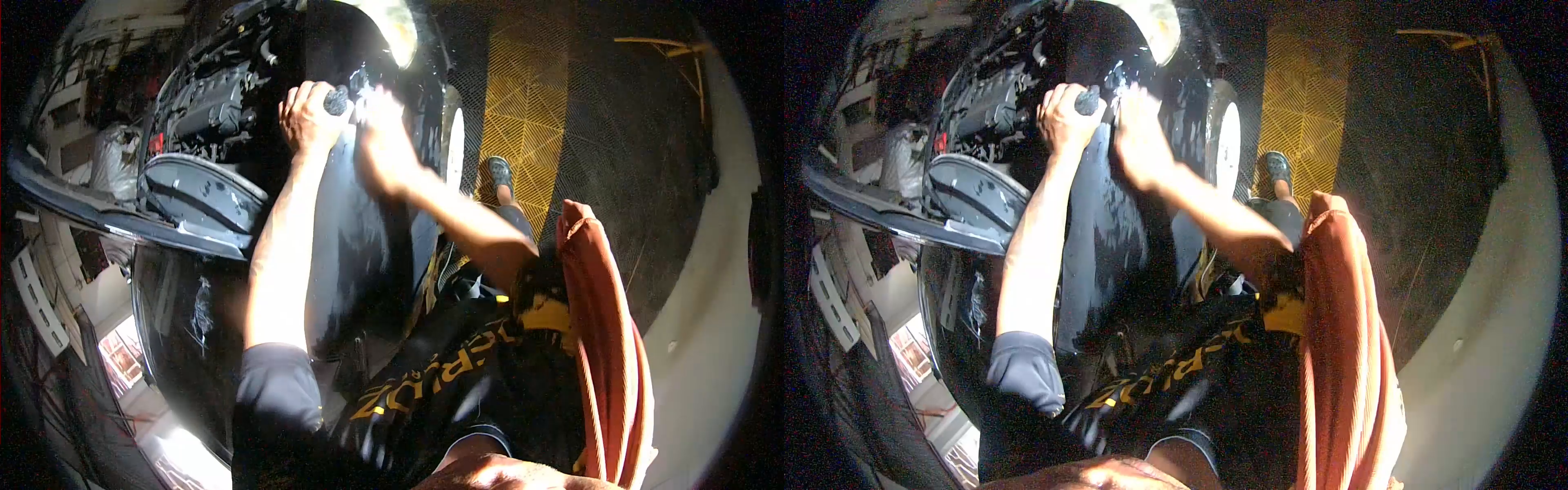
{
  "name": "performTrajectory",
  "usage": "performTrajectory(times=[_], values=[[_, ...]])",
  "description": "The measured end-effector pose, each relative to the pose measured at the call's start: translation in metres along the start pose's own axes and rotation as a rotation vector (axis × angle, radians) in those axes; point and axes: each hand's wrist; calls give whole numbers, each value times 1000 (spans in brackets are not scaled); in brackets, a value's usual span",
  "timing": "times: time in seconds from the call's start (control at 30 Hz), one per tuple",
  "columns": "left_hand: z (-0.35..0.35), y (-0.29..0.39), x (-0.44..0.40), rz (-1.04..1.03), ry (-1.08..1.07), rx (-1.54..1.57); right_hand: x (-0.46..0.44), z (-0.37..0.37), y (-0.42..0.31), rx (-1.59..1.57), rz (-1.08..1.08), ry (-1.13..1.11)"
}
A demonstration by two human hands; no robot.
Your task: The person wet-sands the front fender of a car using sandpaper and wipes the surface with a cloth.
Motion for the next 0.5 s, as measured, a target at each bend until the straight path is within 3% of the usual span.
performTrajectory(times=[0.03,0.07,0.1,0.17,0.2,0.27,0.33,0.43,0.5], values=[[-2,-2,0,-5,22,13,23,8,-21,-187,121,-23],[-4,-4,-1,-6,43,22,67,-23,-16,-86,180,-49],[-4,-3,-2,-11,48,22,48,-8,-11,-201,183,-92],[-3,-2,-1,-5,72,30,15,-4,11,30,157,-20],[-4,-2,-1,-11,72,27,-16,2,20,50,16,88],[-5,-4,0,8,51,18,-51,21,44,-212,-40,124],[-5,-4,1,-5,50,24,-24,4,28,-85,-96,95],[-4,0,-2,6,68,32,34,0,-2,-106,-5,-66],[-5,-2,-1,9,83,29,24,5,3,-34,121,-73]])
Point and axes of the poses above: each hand's wrist, its own x-axis away from the middle knuckle, its own z-axis out of the back of the hand, y = z × x, and after that the axes turned 14 degrees about -y, right-handed
